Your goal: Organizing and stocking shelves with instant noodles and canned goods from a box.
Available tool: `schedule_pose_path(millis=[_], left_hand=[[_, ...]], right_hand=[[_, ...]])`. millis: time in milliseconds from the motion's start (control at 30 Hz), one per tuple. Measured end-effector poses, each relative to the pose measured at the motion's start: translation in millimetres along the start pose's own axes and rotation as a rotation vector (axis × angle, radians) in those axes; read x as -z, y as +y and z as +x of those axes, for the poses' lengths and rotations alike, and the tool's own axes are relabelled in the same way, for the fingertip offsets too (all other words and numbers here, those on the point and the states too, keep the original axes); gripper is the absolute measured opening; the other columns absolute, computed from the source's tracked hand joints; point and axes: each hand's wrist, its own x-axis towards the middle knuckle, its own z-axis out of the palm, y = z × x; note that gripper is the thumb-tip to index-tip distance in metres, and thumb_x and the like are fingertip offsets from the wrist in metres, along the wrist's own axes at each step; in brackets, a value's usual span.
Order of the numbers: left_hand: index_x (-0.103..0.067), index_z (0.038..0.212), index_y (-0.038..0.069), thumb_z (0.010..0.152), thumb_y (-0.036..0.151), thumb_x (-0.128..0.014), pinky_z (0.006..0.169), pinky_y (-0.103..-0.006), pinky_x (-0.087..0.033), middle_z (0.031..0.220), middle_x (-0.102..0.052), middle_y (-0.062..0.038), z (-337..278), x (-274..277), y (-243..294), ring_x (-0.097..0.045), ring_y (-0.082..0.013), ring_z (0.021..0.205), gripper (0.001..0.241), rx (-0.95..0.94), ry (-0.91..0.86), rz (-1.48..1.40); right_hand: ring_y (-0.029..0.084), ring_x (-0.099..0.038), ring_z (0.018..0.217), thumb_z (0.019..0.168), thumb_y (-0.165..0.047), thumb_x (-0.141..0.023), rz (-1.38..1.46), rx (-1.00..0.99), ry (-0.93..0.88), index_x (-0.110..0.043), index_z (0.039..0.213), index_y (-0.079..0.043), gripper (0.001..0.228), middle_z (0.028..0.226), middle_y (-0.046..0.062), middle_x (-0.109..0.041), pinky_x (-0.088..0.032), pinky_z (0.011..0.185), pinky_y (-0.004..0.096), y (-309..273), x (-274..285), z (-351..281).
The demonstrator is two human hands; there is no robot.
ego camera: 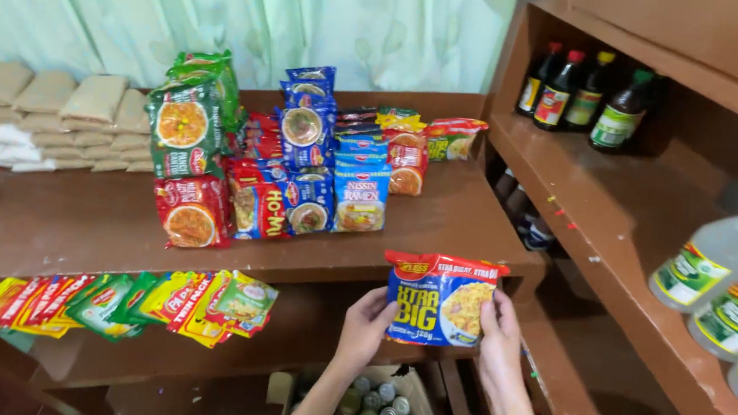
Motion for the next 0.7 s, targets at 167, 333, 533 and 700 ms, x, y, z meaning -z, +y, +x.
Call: schedule_pose_path(millis=[167, 333, 533, 700], left_hand=[[-0.057, 0.126, -0.005, 0.096, 0.005, -0.063, 0.087, -0.029, -0.058, 0.114, -0.076, -0.015, 16, -19, 37, -0.071, -0.0133, 0.101, 0.032, -0.073, 0.054, 0.153], [-0.041, 0.113, -0.003, 0.094, 0.004, -0.067, 0.081, -0.0306, -0.058, 0.098, -0.075, -0.019, 46, -23, 23, -0.074, -0.0144, 0.087, 0.033, -0.266, 0.34, 0.381], [-0.06, 0.099, 0.002, 0.094, 0.001, -0.064, 0.075, -0.0398, -0.058, 0.112, -0.07, -0.018, 76, -49, 44, -0.07, -0.0307, 0.09, 0.006, -0.502, 0.318, 0.514], [-0.062, 0.117, 0.002, 0.096, 0.003, -0.062, 0.097, -0.046, -0.051, 0.127, -0.059, -0.022, 110, -75, 40, -0.061, -0.0402, 0.112, 0.021, -0.551, 0.248, 0.557]], right_hand=[[0.018, -0.063, 0.108, 0.104, -0.017, -0.053, -0.208, 0.136, 0.021, -0.06, 0.133, -0.002, 0.034, 0.12, 0.01, -0.069, -0.052, 0.095, 0.033, 9, -2, 32], [0.028, -0.059, 0.115, 0.095, -0.015, -0.067, -0.904, 0.517, 0.017, -0.067, 0.128, -0.002, 0.036, 0.123, 0.013, -0.069, -0.045, 0.101, 0.041, 5, -10, 60], [0.028, -0.058, 0.103, 0.089, -0.013, -0.072, -0.96, 0.45, -0.028, -0.067, 0.128, -0.007, 0.04, 0.115, 0.01, -0.067, -0.048, 0.092, 0.039, -36, -24, 92], [0.019, -0.063, 0.079, 0.089, -0.009, -0.073, -0.921, 0.455, -0.015, -0.067, 0.126, -0.005, 0.038, 0.1, 0.009, -0.065, -0.052, 0.075, 0.031, -47, -18, 136]])
